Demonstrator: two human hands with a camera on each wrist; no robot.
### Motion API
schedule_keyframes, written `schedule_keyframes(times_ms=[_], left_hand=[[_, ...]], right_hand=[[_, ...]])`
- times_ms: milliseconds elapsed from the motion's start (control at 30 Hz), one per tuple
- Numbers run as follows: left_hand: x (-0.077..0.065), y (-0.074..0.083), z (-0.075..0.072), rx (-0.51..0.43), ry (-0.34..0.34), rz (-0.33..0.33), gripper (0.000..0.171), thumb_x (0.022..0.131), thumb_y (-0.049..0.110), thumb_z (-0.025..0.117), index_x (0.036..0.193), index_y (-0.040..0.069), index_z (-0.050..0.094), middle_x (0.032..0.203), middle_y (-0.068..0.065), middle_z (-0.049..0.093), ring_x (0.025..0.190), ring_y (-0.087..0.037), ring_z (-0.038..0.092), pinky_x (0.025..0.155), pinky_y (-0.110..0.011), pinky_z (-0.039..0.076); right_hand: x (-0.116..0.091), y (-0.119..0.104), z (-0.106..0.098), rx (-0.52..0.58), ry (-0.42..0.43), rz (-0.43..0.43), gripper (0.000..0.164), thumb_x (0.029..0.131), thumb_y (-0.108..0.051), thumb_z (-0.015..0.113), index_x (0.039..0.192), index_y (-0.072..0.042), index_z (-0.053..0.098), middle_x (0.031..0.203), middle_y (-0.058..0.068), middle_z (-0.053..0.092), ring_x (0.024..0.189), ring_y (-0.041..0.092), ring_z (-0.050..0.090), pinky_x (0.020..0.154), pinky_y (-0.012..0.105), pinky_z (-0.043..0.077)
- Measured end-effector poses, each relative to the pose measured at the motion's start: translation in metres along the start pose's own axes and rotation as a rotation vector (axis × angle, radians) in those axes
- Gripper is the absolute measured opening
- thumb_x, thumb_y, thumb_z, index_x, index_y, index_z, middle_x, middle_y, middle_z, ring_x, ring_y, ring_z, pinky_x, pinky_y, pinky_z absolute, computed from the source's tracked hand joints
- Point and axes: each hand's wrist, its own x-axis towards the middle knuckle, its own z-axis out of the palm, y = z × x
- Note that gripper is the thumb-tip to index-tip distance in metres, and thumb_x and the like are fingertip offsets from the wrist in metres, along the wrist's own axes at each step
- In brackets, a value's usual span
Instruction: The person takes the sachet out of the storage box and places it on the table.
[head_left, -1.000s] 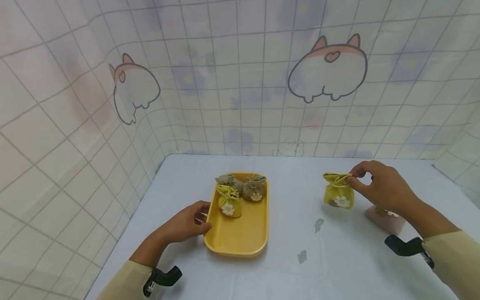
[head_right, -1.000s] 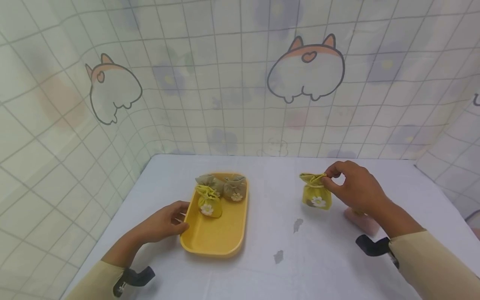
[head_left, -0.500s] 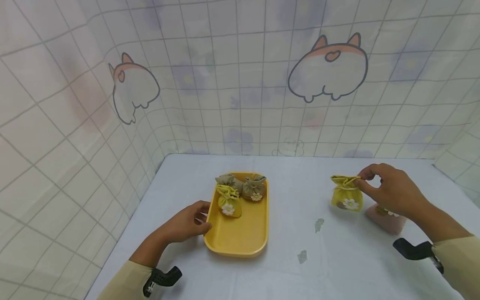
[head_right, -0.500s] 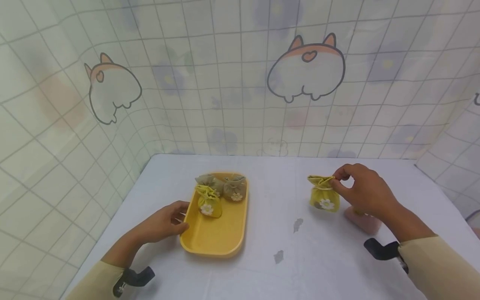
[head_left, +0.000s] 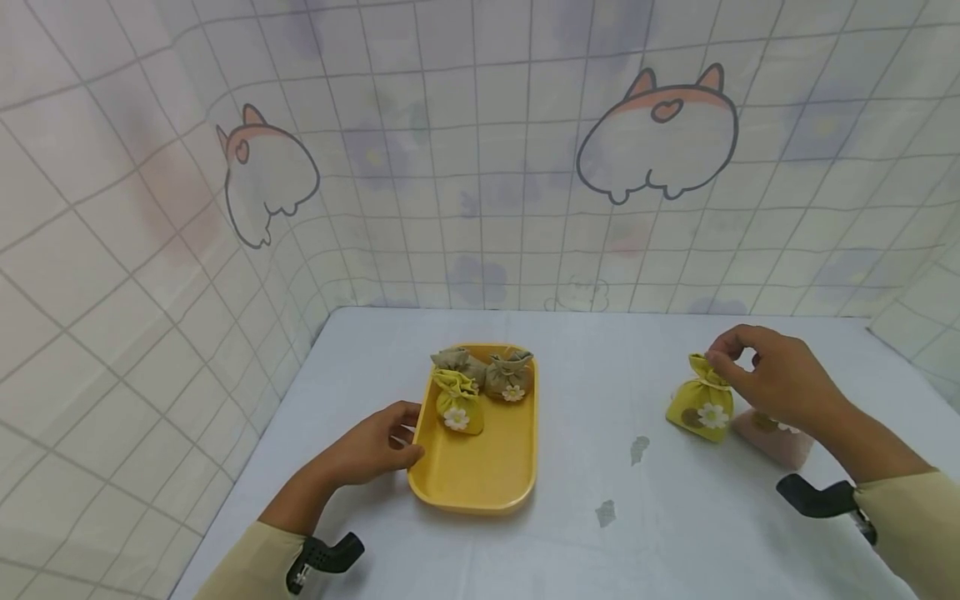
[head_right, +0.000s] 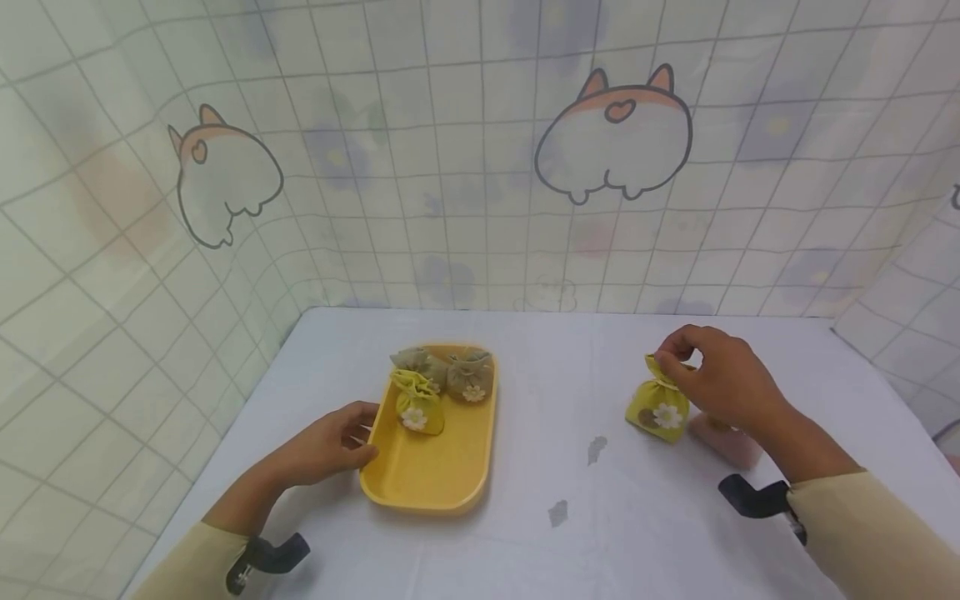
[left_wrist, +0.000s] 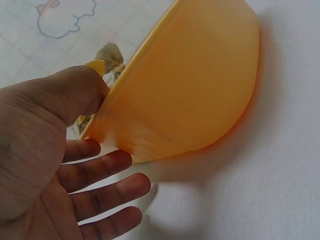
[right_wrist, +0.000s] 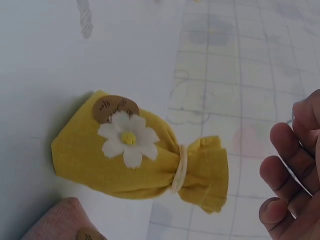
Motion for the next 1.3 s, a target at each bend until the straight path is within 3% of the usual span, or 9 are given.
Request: schedule_keyframes(times_ms=[400, 833, 1300], left_hand=[[-0.001, 0.003, -0.001, 0.013, 0.01, -0.001, 0.059, 0.091, 0.021, 0.078, 0.143, 0.006, 0.053, 0.129, -0.007, 0.062, 0.113, -0.022, 0.062, 0.097, -0.043, 0.054], [-0.002, 0.003, -0.001, 0.0, 0.005, -0.006, 0.06, 0.091, 0.021, 0.079, 0.143, 0.006, 0.053, 0.129, -0.007, 0.062, 0.113, -0.022, 0.062, 0.093, -0.041, 0.056], [-0.002, 0.003, -0.001, -0.014, 0.015, -0.035, 0.062, 0.089, 0.022, 0.081, 0.143, 0.008, 0.053, 0.129, -0.006, 0.062, 0.112, -0.022, 0.062, 0.092, -0.041, 0.057]], right_hand=[[0.007, -0.013, 0.012, 0.075, -0.04, -0.055, 0.025, 0.102, -0.031, 0.065, 0.116, -0.011, 0.066, 0.104, 0.004, 0.065, 0.096, 0.026, 0.056, 0.082, 0.044, 0.05], [0.016, -0.033, 0.028, 0.128, -0.07, -0.108, 0.021, 0.1, -0.023, 0.067, 0.114, -0.008, 0.068, 0.106, 0.007, 0.066, 0.106, 0.031, 0.059, 0.097, 0.06, 0.05], [0.023, -0.052, 0.046, 0.114, -0.074, -0.187, 0.018, 0.099, -0.021, 0.069, 0.113, -0.011, 0.069, 0.105, 0.004, 0.067, 0.103, 0.027, 0.06, 0.091, 0.054, 0.053]])
